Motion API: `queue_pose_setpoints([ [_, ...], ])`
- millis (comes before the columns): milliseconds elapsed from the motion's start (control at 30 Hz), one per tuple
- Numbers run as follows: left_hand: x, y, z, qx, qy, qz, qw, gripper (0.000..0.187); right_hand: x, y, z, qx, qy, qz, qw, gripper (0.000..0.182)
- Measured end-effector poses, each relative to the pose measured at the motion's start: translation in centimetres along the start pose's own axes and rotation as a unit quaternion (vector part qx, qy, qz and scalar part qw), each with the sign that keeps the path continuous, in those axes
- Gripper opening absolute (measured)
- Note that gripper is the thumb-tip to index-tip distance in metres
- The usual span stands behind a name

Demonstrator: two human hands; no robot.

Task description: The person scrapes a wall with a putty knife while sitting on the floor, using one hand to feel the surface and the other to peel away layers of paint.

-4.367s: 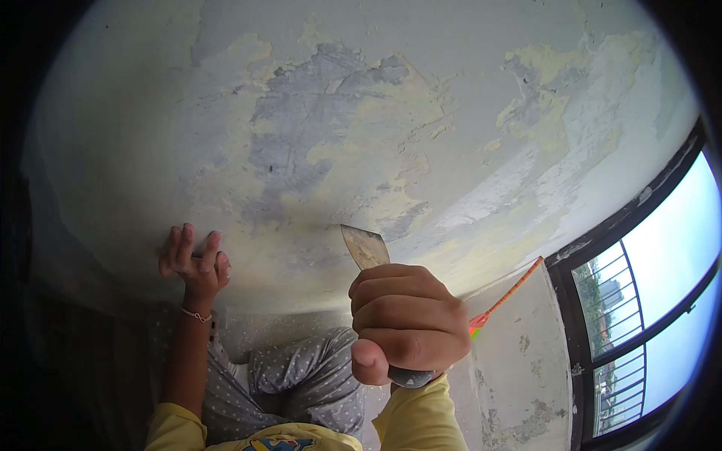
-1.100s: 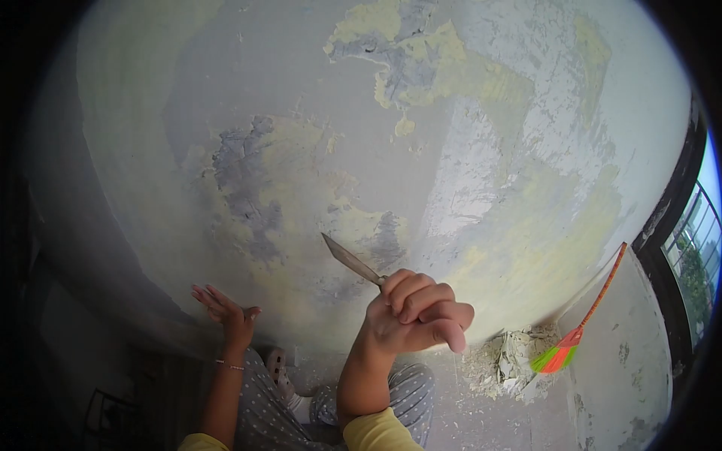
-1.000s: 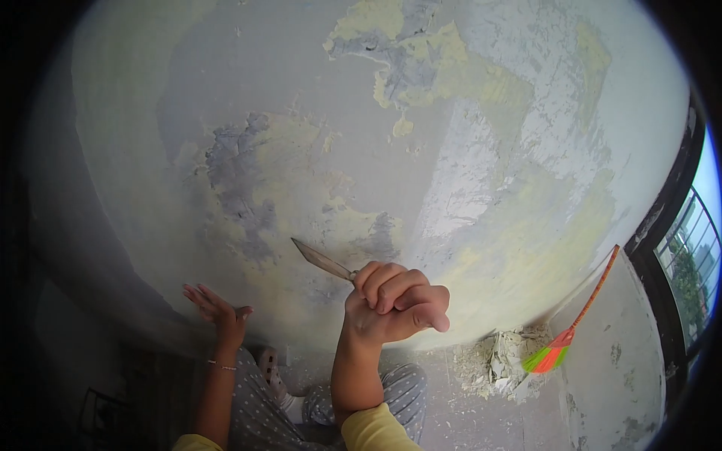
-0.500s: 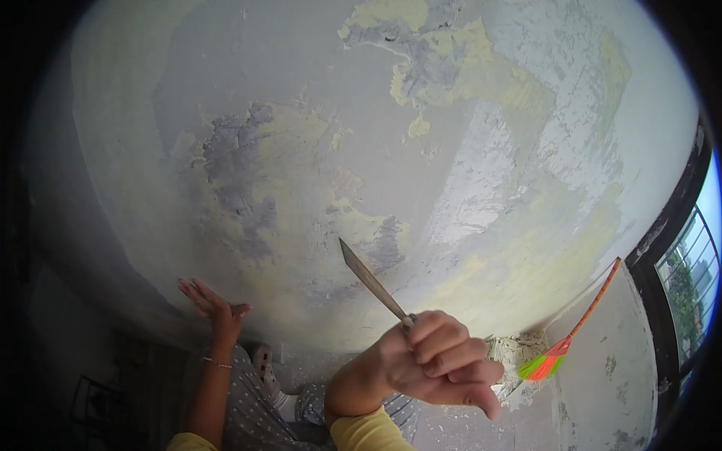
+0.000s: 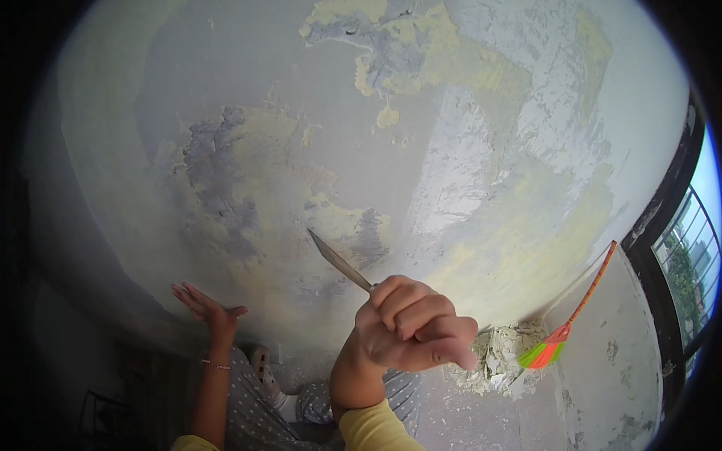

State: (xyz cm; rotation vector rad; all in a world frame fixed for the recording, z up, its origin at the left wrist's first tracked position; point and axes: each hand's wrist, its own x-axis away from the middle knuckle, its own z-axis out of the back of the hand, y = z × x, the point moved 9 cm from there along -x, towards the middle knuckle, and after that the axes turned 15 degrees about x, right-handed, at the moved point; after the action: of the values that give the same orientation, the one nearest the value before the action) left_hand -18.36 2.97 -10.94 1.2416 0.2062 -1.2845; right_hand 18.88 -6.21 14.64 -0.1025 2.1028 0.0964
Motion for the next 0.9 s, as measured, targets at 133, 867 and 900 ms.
queue_pose_setpoints([
  [133, -0.4, 0.0, -0.2, -0.01, 0.002, -0.009, 1.0, 0.15, -0.8, -4.0, 0.9, -0.066, 0.032, 0.058, 0.996, 0.046],
  [867, -0.5, 1.2, 0.1, -0.039, -0.008, -0.022, 0.999, 0.143, 1.7, 1.1, -1.5, 0.055, 0.039, -0.008, 0.998, 0.038],
  [900, -0.1, 1.2, 0.0, -0.036, -0.012, -0.018, 0.999, 0.143, 2.6, 3.6, -2.3, 0.046, 0.021, -0.092, 0.994, 0.038],
])
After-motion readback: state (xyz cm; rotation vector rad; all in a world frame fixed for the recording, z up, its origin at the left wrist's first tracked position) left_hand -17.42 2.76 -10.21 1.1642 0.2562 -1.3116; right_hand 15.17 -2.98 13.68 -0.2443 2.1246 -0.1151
